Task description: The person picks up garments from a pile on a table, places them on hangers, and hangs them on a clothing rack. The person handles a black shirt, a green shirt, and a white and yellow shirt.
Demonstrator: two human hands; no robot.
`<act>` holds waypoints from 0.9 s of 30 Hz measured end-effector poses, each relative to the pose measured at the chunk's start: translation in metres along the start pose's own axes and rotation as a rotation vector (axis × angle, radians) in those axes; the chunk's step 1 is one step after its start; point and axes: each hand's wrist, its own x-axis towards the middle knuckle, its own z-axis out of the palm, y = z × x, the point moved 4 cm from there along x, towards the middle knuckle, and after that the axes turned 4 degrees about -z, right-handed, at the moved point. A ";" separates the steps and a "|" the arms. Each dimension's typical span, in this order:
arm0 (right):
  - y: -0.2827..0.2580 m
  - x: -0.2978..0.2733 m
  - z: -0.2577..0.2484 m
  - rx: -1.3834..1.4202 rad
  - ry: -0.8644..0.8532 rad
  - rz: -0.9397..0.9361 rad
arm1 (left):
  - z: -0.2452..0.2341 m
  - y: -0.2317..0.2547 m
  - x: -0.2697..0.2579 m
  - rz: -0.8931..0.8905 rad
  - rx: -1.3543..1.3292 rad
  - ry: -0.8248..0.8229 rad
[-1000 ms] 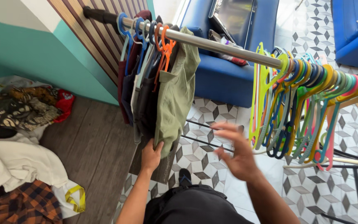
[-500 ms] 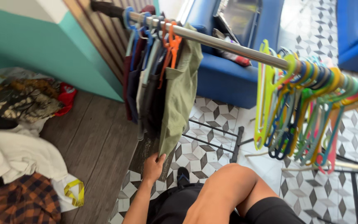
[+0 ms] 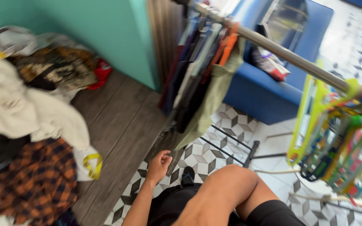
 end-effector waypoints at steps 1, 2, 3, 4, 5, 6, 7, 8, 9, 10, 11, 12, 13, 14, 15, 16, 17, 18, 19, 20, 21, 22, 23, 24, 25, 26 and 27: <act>0.012 0.005 0.001 0.016 -0.011 0.011 | -0.009 -0.013 -0.006 -0.031 -0.035 0.011; 0.025 0.010 0.004 0.035 -0.026 0.027 | -0.020 -0.025 -0.009 -0.008 -0.029 0.048; 0.042 0.015 0.007 0.058 -0.044 0.040 | -0.035 -0.040 -0.014 0.008 -0.025 0.097; 0.061 0.021 0.011 0.081 -0.064 0.057 | -0.050 -0.056 -0.019 0.023 -0.019 0.146; 0.080 0.026 0.016 0.094 -0.083 0.077 | -0.064 -0.075 -0.026 -0.002 -0.090 0.172; 0.103 0.031 0.020 0.092 -0.099 0.112 | -0.080 -0.095 -0.033 -0.024 -0.162 0.200; 0.126 0.034 0.024 0.082 -0.104 0.146 | -0.096 -0.115 -0.044 -0.049 -0.235 0.226; 0.153 0.036 0.029 0.052 -0.108 0.198 | -0.117 -0.135 -0.054 -0.080 -0.263 0.275; 0.180 0.035 0.036 0.003 -0.101 0.262 | -0.138 -0.155 -0.068 -0.116 -0.292 0.317; 0.209 0.032 0.041 -0.074 -0.088 0.340 | -0.159 -0.174 -0.085 -0.152 -0.321 0.359; 0.237 0.024 0.043 -0.208 -0.076 0.457 | -0.181 -0.192 -0.103 -0.135 -0.273 0.435; 0.262 0.012 0.044 -0.342 -0.070 0.573 | -0.202 -0.208 -0.124 -0.121 -0.222 0.510; 0.290 0.002 0.048 -0.388 -0.049 0.677 | -0.220 -0.223 -0.147 -0.113 -0.168 0.579; 0.317 -0.011 0.051 -0.436 -0.031 0.780 | -0.235 -0.238 -0.169 -0.135 -0.164 0.651; 0.339 -0.024 0.054 -0.395 0.015 0.824 | -0.250 -0.251 -0.192 -0.158 -0.157 0.718; 0.358 -0.039 0.057 -0.356 0.060 0.869 | -0.263 -0.264 -0.214 -0.182 -0.147 0.784; 0.378 -0.054 0.058 -0.375 0.052 0.954 | -0.274 -0.275 -0.231 -0.209 -0.189 0.828; 0.396 -0.069 0.059 -0.395 0.042 1.040 | -0.284 -0.286 -0.248 -0.236 -0.229 0.871; 0.411 -0.080 0.060 -0.428 0.033 1.070 | -0.293 -0.294 -0.262 -0.254 -0.268 0.914; 0.422 -0.091 0.061 -0.461 0.024 1.100 | -0.297 -0.299 -0.278 -0.281 -0.199 0.943; 0.433 -0.099 0.061 -0.502 0.021 1.125 | -0.305 -0.302 -0.289 -0.300 -0.126 0.965; 0.441 -0.106 0.061 -0.517 0.033 1.146 | -0.312 -0.305 -0.299 -0.320 -0.052 0.986; 0.446 -0.112 0.063 -0.533 0.049 1.170 | -0.316 -0.307 -0.307 -0.306 -0.032 0.999; 0.452 -0.117 0.064 -0.550 0.064 1.193 | -0.319 -0.308 -0.313 -0.292 -0.012 1.011; 0.458 -0.121 0.066 -0.586 0.049 1.222 | -0.319 -0.308 -0.318 -0.276 0.007 1.018; 0.462 -0.124 0.068 -0.622 0.034 1.251 | -0.317 -0.311 -0.322 -0.322 -0.085 0.989; 0.468 -0.125 0.070 -0.661 0.020 1.276 | -0.317 -0.314 -0.322 -0.362 -0.174 0.959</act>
